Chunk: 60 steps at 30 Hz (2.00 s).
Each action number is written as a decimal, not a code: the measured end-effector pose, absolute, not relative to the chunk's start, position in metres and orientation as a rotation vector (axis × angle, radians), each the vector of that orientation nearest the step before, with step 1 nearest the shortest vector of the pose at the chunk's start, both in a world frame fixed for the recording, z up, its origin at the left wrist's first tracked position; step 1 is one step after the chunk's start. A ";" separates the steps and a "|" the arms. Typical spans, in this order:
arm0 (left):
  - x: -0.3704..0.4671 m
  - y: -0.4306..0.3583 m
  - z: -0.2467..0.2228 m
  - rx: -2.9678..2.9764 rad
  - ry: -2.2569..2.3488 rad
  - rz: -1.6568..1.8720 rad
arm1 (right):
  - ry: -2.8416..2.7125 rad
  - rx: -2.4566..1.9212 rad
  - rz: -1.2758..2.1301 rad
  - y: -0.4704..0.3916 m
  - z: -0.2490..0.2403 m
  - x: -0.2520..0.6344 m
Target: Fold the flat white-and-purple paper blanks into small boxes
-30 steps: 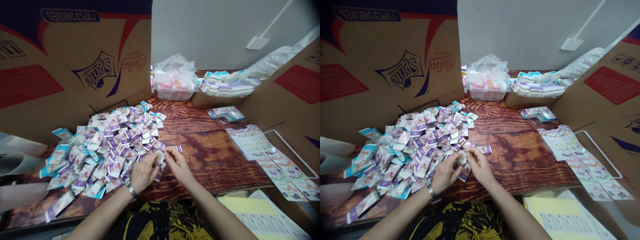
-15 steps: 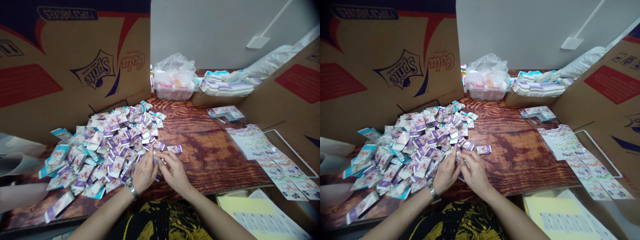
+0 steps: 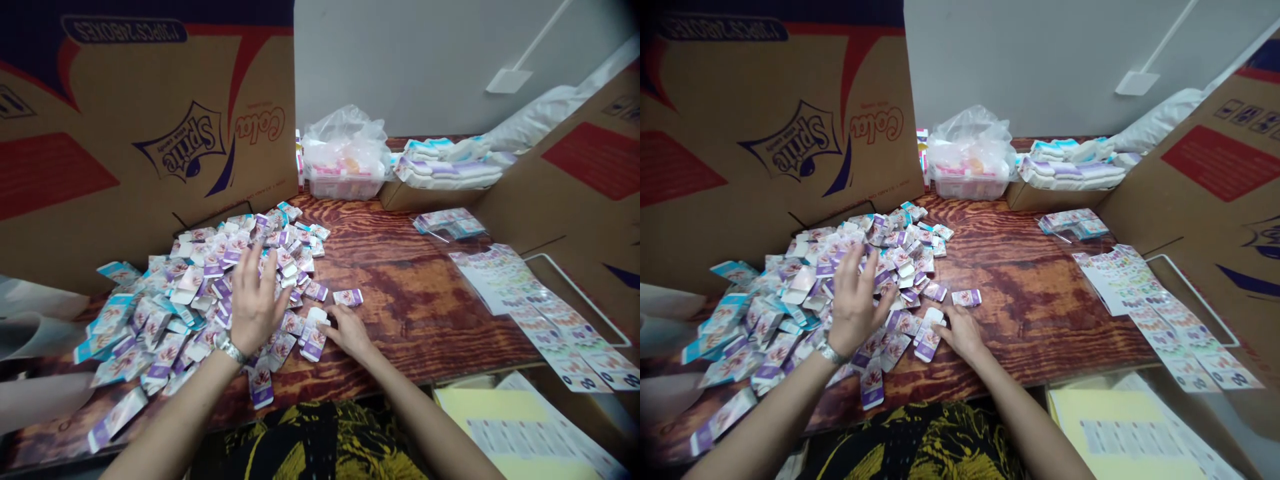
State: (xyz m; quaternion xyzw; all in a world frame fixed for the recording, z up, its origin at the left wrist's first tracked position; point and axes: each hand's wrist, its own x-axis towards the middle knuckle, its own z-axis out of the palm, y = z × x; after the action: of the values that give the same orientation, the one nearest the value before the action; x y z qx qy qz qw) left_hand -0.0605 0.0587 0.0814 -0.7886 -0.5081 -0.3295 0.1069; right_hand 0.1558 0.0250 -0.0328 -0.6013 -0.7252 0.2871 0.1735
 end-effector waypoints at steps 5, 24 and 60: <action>-0.035 0.015 0.030 -2.657 -1.531 -0.859 | -1.977 -1.717 0.728 0.027 -0.036 0.157; -0.016 -0.008 -0.028 -2.753 -1.567 -0.327 | -1.956 -1.749 0.832 0.027 -0.037 0.161; -0.019 0.002 -0.004 -2.704 -1.898 -0.905 | -1.877 -1.407 0.733 -0.002 0.021 0.143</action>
State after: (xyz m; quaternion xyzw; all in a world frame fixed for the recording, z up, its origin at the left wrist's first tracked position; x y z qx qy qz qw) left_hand -0.0188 0.0018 -0.0044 -0.7814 -0.5486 -0.2617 -0.1414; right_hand 0.1435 -0.0020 0.0210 -0.5394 -0.7195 0.2811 0.3351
